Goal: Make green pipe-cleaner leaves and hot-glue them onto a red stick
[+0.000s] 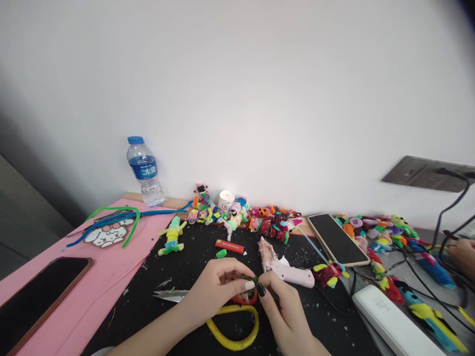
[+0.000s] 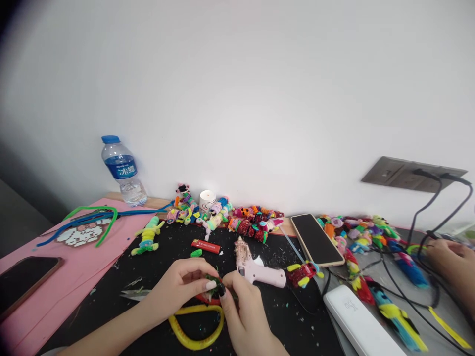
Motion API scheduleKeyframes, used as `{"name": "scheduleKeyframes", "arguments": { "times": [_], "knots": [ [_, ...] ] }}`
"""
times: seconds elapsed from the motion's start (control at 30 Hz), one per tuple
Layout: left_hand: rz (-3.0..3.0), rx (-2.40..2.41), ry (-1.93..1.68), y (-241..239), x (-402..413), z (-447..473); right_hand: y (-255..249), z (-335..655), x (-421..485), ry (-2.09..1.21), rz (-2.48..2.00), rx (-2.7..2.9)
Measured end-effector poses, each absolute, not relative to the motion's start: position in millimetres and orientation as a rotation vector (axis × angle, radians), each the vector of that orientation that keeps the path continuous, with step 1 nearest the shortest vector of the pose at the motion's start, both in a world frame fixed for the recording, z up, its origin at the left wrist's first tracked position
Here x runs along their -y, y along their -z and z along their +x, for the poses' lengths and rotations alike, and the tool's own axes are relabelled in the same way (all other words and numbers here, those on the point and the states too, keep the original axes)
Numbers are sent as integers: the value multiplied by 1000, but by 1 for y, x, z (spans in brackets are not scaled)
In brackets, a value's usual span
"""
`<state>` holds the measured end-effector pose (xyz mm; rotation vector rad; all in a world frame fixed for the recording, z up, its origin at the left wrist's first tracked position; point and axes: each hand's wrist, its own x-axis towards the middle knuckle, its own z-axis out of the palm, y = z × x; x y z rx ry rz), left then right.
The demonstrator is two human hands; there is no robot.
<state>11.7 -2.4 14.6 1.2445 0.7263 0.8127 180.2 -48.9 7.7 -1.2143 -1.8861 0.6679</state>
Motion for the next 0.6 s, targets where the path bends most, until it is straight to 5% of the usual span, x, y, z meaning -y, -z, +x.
{"name": "scheduleKeyframes", "arguments": {
  "times": [0.6],
  "knots": [
    [1365,-860,-830,-14,7,15,-10,177,43,-411,-1169,1948]
  ]
}}
